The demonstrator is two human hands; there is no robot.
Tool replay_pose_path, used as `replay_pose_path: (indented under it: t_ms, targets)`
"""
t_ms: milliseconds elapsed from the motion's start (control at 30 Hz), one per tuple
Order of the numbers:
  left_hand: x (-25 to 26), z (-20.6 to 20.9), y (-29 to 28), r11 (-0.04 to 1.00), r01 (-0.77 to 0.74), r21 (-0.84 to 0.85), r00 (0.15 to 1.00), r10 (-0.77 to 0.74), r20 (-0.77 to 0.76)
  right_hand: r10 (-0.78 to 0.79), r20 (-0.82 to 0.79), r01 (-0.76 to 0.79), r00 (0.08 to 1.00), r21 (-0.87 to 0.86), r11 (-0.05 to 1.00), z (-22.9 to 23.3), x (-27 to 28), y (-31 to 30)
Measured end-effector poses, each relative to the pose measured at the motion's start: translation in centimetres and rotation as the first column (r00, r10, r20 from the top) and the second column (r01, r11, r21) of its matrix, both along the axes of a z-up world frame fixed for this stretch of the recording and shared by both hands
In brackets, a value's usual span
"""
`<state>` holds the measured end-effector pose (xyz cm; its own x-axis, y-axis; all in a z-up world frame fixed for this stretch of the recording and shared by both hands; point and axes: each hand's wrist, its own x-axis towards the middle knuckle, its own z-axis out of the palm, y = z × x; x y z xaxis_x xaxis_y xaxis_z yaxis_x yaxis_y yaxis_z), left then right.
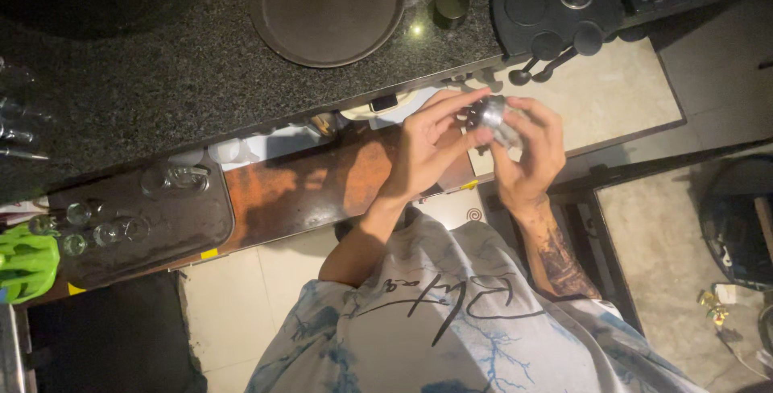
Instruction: The person wipes a metal bar tool and a metal jigger with a cloth on a countertop. They handle the items one at a time, rotating them to wipe different sides, and place them back on the counter after cleaning.
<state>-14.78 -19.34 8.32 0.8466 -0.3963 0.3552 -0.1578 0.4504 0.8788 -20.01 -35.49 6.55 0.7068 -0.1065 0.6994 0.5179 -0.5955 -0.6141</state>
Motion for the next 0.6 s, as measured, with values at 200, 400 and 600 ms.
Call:
replay_pose_path:
  t_ms: [200, 400, 600]
  targets:
    - [0.0, 1.1, 1.0, 0.941, -0.219, 0.259, 0.924, 0.114, 0.365, 0.366, -0.244, -0.086, 0.898, 0.718, 0.691, -0.4, 0.7, -0.2]
    - [0.0, 0.0, -0.7, 0.980, -0.162, 0.114, 0.986, 0.165, -0.014, 0.121, -0.143, -0.082, 0.982, 0.250, 0.965, 0.6, -0.5, 0.7]
    - [0.3, 0.4, 1.1, 0.968, -0.133, 0.212, 0.953, 0.067, 0.294, 0.168, -0.173, -0.084, 0.971, 0.408, 0.909, 0.2, -0.2, 0.7]
